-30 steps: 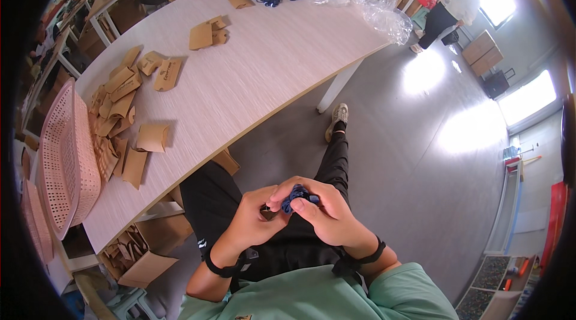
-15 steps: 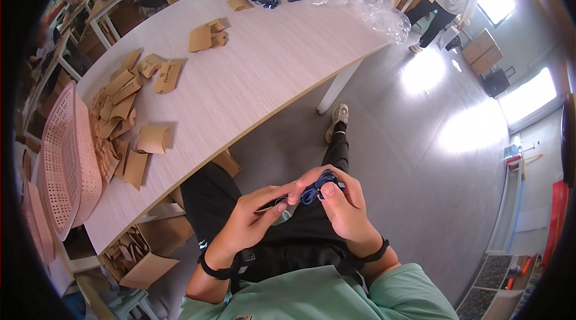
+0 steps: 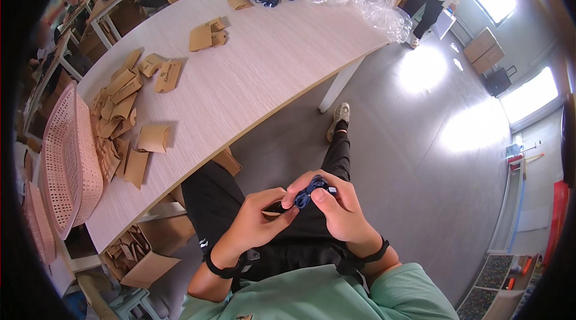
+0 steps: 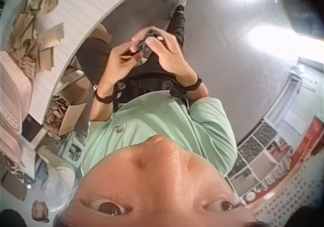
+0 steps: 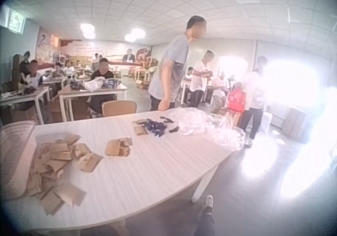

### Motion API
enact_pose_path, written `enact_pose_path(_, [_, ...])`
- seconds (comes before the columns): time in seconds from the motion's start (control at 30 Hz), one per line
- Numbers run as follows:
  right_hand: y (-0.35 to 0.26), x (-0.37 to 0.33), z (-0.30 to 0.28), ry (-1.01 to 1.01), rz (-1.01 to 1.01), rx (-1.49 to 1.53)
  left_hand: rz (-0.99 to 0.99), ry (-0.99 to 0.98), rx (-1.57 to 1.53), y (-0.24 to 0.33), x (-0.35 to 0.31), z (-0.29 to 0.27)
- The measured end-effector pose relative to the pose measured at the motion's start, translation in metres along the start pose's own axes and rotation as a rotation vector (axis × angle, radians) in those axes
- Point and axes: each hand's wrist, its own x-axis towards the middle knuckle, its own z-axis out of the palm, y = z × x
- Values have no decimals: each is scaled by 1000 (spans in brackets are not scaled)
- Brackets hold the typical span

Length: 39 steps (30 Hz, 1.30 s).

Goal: The recorder is assembling small brown cardboard boxes and placing small blue plastic components inside them as part of a manual assembly line process.

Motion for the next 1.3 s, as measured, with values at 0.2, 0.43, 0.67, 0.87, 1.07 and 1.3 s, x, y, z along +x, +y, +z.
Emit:
enact_pose_path(0.2, [0,3,6,-20,44,-146,-32,-43,-168,-2,2,0])
enact_pose_path(0.43, [13,12,-2,-2,61,-57,-86,-84,-222,10,9,-1])
enact_pose_path(0.67, [17,14,-5,-34,63,-91,-15,-149,-262,-1,7,0])
enact_pose_path(0.87, [11,18,-2,-165,10,-252,-85,-193,-393,-5,4,-3])
enact_pose_path(1.07, [6,21,-3,-255,-18,-347,-84,-264,-416,-6,3,-8])
enact_pose_path(1.3, [10,22,-5,-187,-81,-406,-172,-219,-455,-1,4,-9])
